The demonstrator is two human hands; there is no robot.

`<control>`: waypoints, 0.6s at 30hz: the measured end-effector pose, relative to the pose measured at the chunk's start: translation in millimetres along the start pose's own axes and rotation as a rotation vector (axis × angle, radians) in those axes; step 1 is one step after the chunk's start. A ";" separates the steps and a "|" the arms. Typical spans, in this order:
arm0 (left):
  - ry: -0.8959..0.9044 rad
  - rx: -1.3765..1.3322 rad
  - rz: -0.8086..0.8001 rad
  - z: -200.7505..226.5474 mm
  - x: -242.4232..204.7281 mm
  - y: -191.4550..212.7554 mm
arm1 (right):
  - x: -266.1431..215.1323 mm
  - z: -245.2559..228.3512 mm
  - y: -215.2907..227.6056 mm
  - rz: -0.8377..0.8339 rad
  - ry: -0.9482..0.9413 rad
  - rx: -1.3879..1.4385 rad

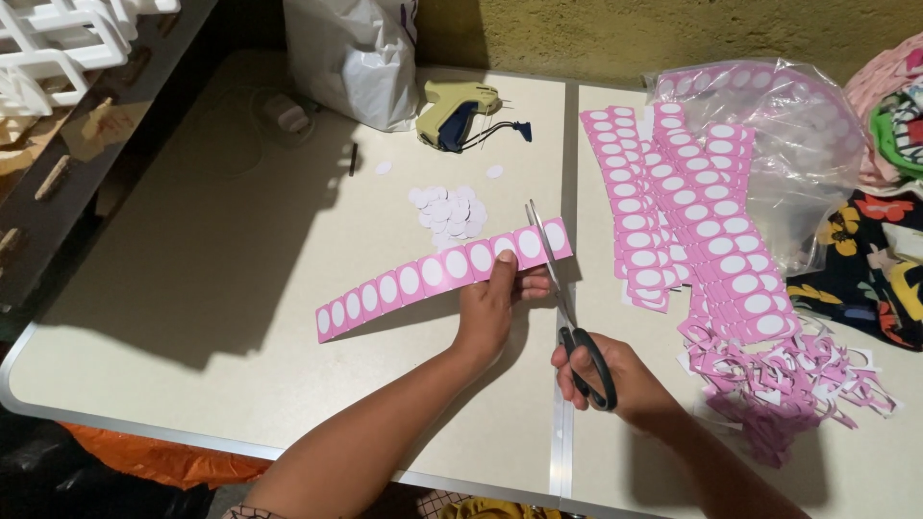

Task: Cutting circular shapes from strips of pink paper using scissors.

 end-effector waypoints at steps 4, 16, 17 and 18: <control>-0.004 -0.024 0.001 -1.9 0.9 -0.2 | -0.6 0.3 1.2 -0.011 0.005 0.016; -0.022 -0.027 -0.023 1.3 -0.6 -1.7 | -3.7 -4.6 3.0 0.044 0.000 -0.008; 0.016 -0.024 -0.011 0.2 -0.9 -1.4 | -4.4 -6.0 2.4 0.052 -0.006 -0.037; 0.054 -0.021 0.002 -1.0 -1.4 -1.1 | -5.1 -7.4 1.8 0.060 -0.012 -0.067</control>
Point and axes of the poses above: each hand's wrist, its own x-axis towards the middle knuckle, its own y-axis out of the back of the hand, z = x × y, the point moved 6 cm from there along x, towards the middle knuckle, and after that the axes turned 8 degrees about x, right-handed, at the moved point
